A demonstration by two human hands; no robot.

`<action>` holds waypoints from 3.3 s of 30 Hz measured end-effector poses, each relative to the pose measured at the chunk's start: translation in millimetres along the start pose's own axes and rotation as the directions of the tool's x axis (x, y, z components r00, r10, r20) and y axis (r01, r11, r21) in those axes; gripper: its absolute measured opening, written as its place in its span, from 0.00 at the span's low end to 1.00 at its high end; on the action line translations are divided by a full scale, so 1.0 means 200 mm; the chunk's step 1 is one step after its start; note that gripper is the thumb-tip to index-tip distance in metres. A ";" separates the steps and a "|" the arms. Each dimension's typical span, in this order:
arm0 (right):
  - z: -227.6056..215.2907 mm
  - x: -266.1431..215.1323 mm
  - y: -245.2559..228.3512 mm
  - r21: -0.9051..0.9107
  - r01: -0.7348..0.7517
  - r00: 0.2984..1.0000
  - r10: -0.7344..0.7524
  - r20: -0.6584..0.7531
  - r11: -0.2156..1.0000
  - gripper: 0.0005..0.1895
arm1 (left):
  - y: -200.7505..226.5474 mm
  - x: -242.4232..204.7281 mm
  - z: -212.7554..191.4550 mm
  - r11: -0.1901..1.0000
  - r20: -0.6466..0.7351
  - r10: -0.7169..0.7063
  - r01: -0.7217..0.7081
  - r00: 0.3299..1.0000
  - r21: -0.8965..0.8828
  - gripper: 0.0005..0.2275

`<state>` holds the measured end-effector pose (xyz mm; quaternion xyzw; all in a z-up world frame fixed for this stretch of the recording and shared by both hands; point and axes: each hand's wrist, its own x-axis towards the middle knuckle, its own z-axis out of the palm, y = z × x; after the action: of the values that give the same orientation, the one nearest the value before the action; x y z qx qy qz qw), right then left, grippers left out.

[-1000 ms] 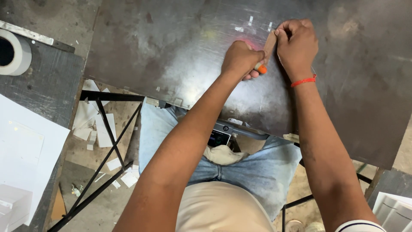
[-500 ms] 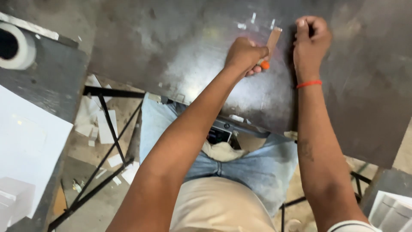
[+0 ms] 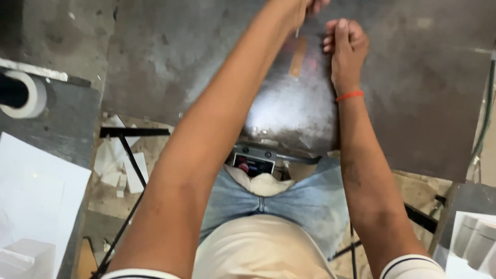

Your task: The person applies adhesive from an orange tube to small cardboard strips and then presses the strips onto white paper cards using a machine press and by hand.

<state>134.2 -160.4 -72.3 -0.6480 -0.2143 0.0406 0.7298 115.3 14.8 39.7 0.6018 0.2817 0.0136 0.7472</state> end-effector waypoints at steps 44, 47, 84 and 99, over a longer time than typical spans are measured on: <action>0.10 0.10 -0.07 -0.503 -0.039 0.971 0.151 0.184 0.864 0.05 | -0.50 -0.41 -0.21 0.971 -0.106 -0.238 0.238 0.965 -0.015 0.09; 0.08 0.11 -0.07 -0.516 -0.018 0.971 0.138 0.194 0.856 0.03 | -0.47 -0.41 -0.19 0.963 -0.141 -0.268 0.271 0.953 0.005 0.09; 0.13 0.10 -0.05 -0.592 0.032 0.980 0.092 0.179 0.805 0.03 | -0.45 -0.42 -0.20 0.960 -0.085 -0.278 0.280 0.957 0.012 0.10; 0.09 0.13 -0.06 -0.864 0.119 0.993 -0.071 0.096 0.489 0.25 | -0.46 -0.43 -0.21 0.960 -0.079 -0.276 0.278 0.958 0.012 0.11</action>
<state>148.3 -136.7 -53.2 -0.9128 -0.2580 -0.0976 0.3011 -3.7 -3.8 -13.5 0.5639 0.3918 -0.0715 0.7235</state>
